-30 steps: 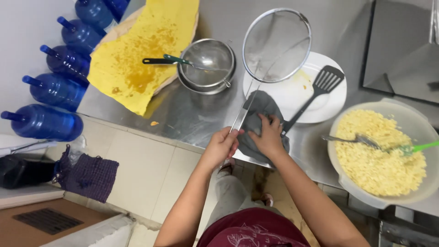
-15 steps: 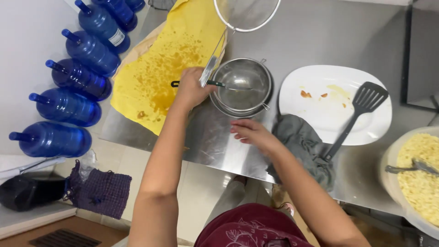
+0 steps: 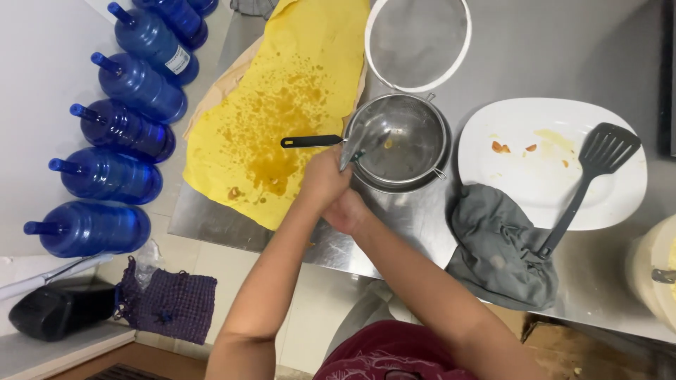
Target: Frying small food particles in a wok and then straining them out of the hot oil using metal strainers.
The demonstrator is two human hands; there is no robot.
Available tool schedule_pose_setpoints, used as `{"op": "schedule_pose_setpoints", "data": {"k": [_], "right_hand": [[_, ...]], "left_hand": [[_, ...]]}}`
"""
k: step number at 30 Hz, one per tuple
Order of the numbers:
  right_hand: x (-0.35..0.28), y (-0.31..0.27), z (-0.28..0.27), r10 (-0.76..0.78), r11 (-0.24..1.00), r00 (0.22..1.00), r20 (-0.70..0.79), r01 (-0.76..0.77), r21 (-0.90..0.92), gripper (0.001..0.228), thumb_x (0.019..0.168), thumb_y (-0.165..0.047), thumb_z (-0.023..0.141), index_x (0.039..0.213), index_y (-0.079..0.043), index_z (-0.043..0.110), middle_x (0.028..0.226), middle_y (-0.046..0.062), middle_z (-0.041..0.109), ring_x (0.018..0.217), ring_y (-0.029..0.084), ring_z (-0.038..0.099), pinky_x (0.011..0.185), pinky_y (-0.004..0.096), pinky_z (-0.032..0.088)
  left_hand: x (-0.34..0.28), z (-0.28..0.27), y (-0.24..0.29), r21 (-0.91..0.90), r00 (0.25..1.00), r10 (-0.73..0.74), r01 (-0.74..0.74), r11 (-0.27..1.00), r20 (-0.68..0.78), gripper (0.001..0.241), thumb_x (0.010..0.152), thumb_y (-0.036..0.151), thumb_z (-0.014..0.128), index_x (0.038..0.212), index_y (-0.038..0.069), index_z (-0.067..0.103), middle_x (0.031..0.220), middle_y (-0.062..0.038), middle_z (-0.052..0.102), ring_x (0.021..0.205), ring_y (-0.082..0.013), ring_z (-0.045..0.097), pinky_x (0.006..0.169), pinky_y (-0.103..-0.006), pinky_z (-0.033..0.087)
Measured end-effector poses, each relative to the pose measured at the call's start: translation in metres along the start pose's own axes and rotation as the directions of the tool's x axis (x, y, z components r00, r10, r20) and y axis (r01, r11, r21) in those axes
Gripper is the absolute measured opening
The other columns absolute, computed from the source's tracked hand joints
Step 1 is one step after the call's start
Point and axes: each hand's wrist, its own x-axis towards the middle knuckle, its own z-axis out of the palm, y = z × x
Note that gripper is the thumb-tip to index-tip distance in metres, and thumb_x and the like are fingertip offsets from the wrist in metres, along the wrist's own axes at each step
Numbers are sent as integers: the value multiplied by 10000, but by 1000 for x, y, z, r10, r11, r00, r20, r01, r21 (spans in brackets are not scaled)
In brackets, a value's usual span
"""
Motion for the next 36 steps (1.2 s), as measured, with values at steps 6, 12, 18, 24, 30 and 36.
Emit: {"op": "schedule_pose_setpoints", "data": {"k": [6,12,18,24,30,36], "right_hand": [[52,0,19,23,993,1000,3,-23,117,341,978,-294,689,1282,-150,630,1083,63,713,1010,240,697,968,417,561],[89,-11,21,39,973,999,18,-42,227,250,951,-311,748,1068,-95,697,888,102,733,815,242,722,838,374,602],[94,-25,43,53,958,998,-21,-45,285,309,929,-343,800,895,-42,739,720,118,740,634,230,733,671,307,626],[68,37,-18,-296,941,951,-91,306,142,286,948,-233,736,1217,-203,641,918,86,712,806,282,745,794,473,657],[-125,-3,5,-458,886,889,-14,455,-91,468,1021,-56,623,1394,-255,423,933,218,700,837,365,777,785,455,674],[-264,-78,-37,-509,795,853,-113,416,-441,549,940,-81,584,1463,-205,476,880,172,649,566,178,562,487,297,505]], "left_hand": [[-24,-46,14,-232,979,-103,61,971,-174,273,903,295,720,973,35,671,827,-240,715,911,-490,727,783,-536,568],[-40,-54,7,-367,928,-195,69,928,-319,218,889,238,766,886,36,681,674,-206,658,720,-380,718,621,-433,539],[-59,-70,32,-446,910,-252,85,891,-330,204,881,211,772,842,41,667,621,-176,659,633,-270,665,575,-389,504],[-71,-78,19,-446,915,-201,26,895,-349,225,911,183,787,804,42,648,598,-203,638,597,-245,639,532,-385,470],[-87,-95,23,-538,935,-188,-3,843,-300,187,968,121,746,821,52,655,649,-113,742,644,-179,751,628,-306,559],[-98,-92,14,-563,923,-158,-73,823,-350,116,1012,26,716,899,41,698,694,-105,745,697,-167,759,710,-274,569]]}}
